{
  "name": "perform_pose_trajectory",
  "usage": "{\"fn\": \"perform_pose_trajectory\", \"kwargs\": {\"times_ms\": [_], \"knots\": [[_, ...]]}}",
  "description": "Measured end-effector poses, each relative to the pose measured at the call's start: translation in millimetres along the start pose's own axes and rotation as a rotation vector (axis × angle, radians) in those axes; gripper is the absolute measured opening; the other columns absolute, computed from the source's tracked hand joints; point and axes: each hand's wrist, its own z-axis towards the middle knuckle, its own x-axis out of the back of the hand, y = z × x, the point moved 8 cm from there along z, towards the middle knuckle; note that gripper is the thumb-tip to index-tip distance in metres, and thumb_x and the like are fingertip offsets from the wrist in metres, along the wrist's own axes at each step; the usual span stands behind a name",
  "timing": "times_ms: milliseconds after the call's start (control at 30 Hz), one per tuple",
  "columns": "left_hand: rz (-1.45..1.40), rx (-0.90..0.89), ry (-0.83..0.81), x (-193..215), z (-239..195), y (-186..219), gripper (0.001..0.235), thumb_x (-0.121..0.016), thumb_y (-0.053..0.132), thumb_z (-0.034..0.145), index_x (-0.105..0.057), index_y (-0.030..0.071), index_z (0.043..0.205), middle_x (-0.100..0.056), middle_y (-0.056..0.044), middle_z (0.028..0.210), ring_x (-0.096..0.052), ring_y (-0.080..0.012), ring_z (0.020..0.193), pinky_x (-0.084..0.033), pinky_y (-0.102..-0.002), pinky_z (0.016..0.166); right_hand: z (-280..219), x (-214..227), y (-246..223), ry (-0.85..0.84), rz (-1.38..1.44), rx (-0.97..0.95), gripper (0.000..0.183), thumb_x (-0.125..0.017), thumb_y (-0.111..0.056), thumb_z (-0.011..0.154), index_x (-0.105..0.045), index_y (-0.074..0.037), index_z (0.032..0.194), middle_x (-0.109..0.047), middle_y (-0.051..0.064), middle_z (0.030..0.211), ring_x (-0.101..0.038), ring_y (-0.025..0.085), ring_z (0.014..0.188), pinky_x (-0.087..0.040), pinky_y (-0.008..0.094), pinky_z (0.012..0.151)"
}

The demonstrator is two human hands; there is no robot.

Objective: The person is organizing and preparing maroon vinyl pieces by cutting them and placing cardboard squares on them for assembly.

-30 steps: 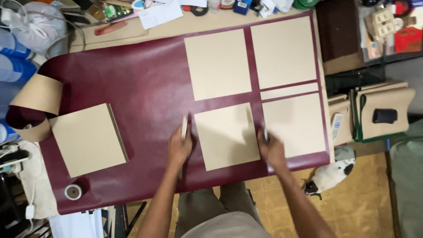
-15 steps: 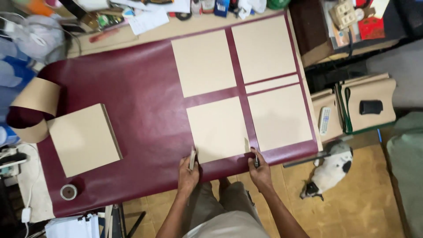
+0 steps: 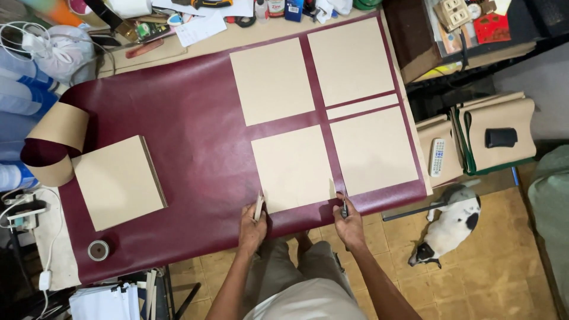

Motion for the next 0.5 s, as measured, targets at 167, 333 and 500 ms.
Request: {"fn": "perform_pose_trajectory", "kwargs": {"times_ms": [167,333,500], "knots": [[-0.035,-0.043,-0.002,2.2,1.1,10.4,0.033,-0.065,0.014,0.093,-0.075,0.018,0.124,-0.062,-0.009,0.119,-0.059,-0.0260,0.114,-0.048,-0.039,0.097,2.2,-3.2,8.7,-0.004,0.015,-0.004,0.041,-0.067,-0.014,0.092,-0.073,-0.024,0.131,-0.070,0.004,0.079,-0.064,0.014,0.074,-0.054,0.032,0.070],[-0.017,-0.023,-0.032,9.5,-12.2,26.1,0.037,-0.062,0.014,0.095,-0.073,0.022,0.129,-0.060,-0.011,0.124,-0.057,-0.0288,0.120,-0.045,-0.040,0.103,3.8,-1.5,21.4,0.025,0.096,-0.022,0.041,-0.063,-0.012,0.095,-0.071,-0.023,0.133,-0.073,0.006,0.081,-0.065,0.015,0.080,-0.054,0.031,0.075],[0.006,-0.009,-0.039,2.9,-3.5,8.6,0.039,-0.063,0.016,0.095,-0.073,0.028,0.131,-0.060,-0.008,0.123,-0.058,-0.0241,0.117,-0.046,-0.038,0.101,0.4,1.8,12.5,0.017,0.066,-0.027,0.040,-0.065,-0.013,0.094,-0.072,-0.025,0.131,-0.073,0.006,0.083,-0.066,0.014,0.081,-0.054,0.031,0.076]]}}
